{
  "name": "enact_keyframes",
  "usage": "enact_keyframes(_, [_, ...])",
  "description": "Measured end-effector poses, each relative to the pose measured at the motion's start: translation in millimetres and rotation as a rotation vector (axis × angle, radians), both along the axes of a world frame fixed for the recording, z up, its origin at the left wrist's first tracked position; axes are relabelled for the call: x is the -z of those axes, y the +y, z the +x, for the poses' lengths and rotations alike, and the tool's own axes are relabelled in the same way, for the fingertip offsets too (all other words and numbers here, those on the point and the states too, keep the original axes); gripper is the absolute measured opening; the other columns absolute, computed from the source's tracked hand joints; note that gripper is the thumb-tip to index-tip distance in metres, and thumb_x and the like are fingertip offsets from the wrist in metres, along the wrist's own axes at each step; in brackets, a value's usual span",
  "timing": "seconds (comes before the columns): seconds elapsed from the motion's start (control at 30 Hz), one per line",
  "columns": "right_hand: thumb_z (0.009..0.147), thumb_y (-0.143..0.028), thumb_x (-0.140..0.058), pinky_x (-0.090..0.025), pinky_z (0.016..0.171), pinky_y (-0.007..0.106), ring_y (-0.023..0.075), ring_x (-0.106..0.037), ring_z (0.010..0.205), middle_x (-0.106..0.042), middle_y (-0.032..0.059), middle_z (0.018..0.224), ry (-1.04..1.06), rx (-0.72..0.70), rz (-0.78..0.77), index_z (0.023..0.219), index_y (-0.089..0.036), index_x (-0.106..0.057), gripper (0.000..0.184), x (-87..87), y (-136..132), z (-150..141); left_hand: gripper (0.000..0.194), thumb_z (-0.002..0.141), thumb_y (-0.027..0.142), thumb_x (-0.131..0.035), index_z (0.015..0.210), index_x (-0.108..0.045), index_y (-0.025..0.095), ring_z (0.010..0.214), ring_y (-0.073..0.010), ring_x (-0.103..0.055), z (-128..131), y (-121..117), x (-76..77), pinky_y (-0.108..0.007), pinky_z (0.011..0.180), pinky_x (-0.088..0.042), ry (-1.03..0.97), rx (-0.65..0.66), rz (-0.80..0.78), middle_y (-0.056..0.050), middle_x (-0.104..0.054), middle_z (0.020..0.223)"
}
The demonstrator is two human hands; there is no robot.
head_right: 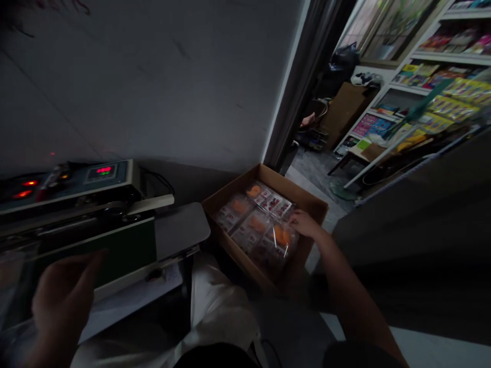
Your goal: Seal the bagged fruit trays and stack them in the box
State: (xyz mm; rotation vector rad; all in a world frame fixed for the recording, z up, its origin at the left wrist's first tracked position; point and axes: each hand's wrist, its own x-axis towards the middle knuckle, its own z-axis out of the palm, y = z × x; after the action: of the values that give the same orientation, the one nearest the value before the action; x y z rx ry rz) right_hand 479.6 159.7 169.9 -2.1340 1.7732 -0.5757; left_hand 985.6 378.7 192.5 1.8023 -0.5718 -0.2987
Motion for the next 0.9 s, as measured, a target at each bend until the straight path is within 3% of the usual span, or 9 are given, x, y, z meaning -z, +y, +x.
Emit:
enact_keyframes(0.1, [0.075, -0.035, -0.072, -0.046, 0.102, 0.043, 0.0291, -0.053, 0.125, -0.059, 0.0095, 0.132, -0.025, -0.357, -0.062, 0.07, -0.022, -0.073, 0.014, -69.9, 19, 32, 0.026, 0.065, 0.04, -0.076, 0.084, -0.065, 0.026, 0.094, -0.0271, -0.067, -28, -24, -3.5, -0.04, 0.087, -0.05, 0.022, 0.474, -0.112, -0.003, -0.073, 0.095])
enact_keyframes(0.2, [0.085, -0.044, -0.063, -0.048, 0.101, 0.046, 0.0284, -0.047, 0.132, -0.048, 0.0036, 0.145, -0.041, -0.636, -0.119, 0.085, -0.026, -0.075, 0.022, -147.0, 39, 85, 0.054, 0.061, 0.032, -0.085, 0.111, -0.067, 0.025, 0.118, -0.0296, -0.058, -71, -59, -31.4, -0.04, 0.104, -0.042, 0.04, 0.944, -0.18, -0.009, -0.066, 0.124])
enact_keyframes(0.3, [0.082, -0.048, -0.065, -0.049, 0.099, 0.048, 0.0277, -0.05, 0.129, -0.052, 0.0012, 0.14, -0.096, -0.739, -0.067, 0.085, -0.026, -0.074, 0.024, -198.6, 44, 140, 0.091, 0.044, 0.023, -0.093, 0.128, -0.058, 0.024, 0.138, -0.0346, -0.038, -104, -95, -66.5, -0.044, 0.117, -0.026, 0.018, 1.111, -0.367, -0.011, -0.049, 0.146])
enact_keyframes(0.37, [0.075, -0.048, -0.072, -0.05, 0.096, 0.051, 0.0284, -0.056, 0.122, -0.058, 0.0021, 0.133, -0.247, -0.738, 0.027, 0.081, -0.025, -0.073, 0.025, -208.7, 36, 169, 0.086, 0.045, 0.021, -0.092, 0.125, -0.06, 0.022, 0.133, -0.0357, -0.044, -108, -111, -79.5, -0.047, 0.113, -0.031, 0.082, 1.091, -0.471, -0.012, -0.055, 0.139])
enact_keyframes(0.5, [0.084, -0.054, -0.061, -0.055, 0.089, 0.045, 0.0254, -0.061, 0.115, -0.06, 0.0057, 0.129, -0.796, -0.562, 0.086, 0.11, -0.026, -0.066, 0.039, -166.6, 10, 220, 0.043, 0.062, 0.03, -0.084, 0.098, -0.065, 0.017, 0.082, -0.0242, -0.066, -78, -115, -63.6, -0.029, 0.066, -0.052, 0.417, 0.891, -0.359, -0.008, -0.071, 0.09])
enact_keyframes(0.6, [0.088, -0.061, -0.049, -0.059, 0.08, 0.038, 0.023, -0.066, 0.105, -0.059, 0.0104, 0.132, -0.973, -0.49, 0.303, 0.145, -0.029, -0.034, 0.067, -94.8, 10, 264, 0.04, 0.066, 0.041, -0.08, 0.094, -0.064, 0.017, 0.061, -0.0169, -0.061, -48, -101, -28.0, -0.02, 0.041, -0.034, 0.572, 0.679, -0.239, -0.005, -0.068, 0.078])
enact_keyframes(0.7, [0.085, -0.056, -0.056, -0.057, 0.085, 0.04, 0.0234, -0.063, 0.112, -0.056, 0.0098, 0.137, -1.038, -0.536, 0.375, 0.153, -0.031, -0.011, 0.085, -19.9, 27, 308, 0.045, 0.063, 0.043, -0.082, 0.095, -0.065, 0.017, 0.057, -0.0142, -0.06, -30, -84, 4.5, -0.018, 0.037, -0.03, 0.659, 0.57, -0.192, -0.004, -0.068, 0.078])
enact_keyframes(0.8, [0.085, -0.048, -0.06, -0.047, 0.104, 0.043, 0.0237, -0.053, 0.127, -0.054, 0.0066, 0.141, -1.112, -0.512, 0.211, 0.147, -0.03, -0.035, 0.069, 30.9, 39, 339, 0.051, 0.061, 0.045, -0.083, 0.1, -0.065, 0.017, 0.063, -0.0155, -0.064, -18, -74, 22.6, -0.018, 0.044, -0.04, 0.755, 0.475, -0.24, -0.005, -0.07, 0.085])
enact_keyframes(0.9, [0.088, -0.043, -0.058, -0.037, 0.113, 0.043, 0.0234, -0.048, 0.131, -0.053, 0.0049, 0.141, -1.036, -0.474, 0.109, 0.134, -0.027, -0.055, 0.049, 54.0, 37, 354, 0.05, 0.06, 0.048, -0.082, 0.095, -0.063, 0.018, 0.063, -0.0133, -0.064, -4, -75, 30.6, -0.02, 0.05, -0.048, 0.818, 0.346, -0.31, -0.002, -0.069, 0.082])
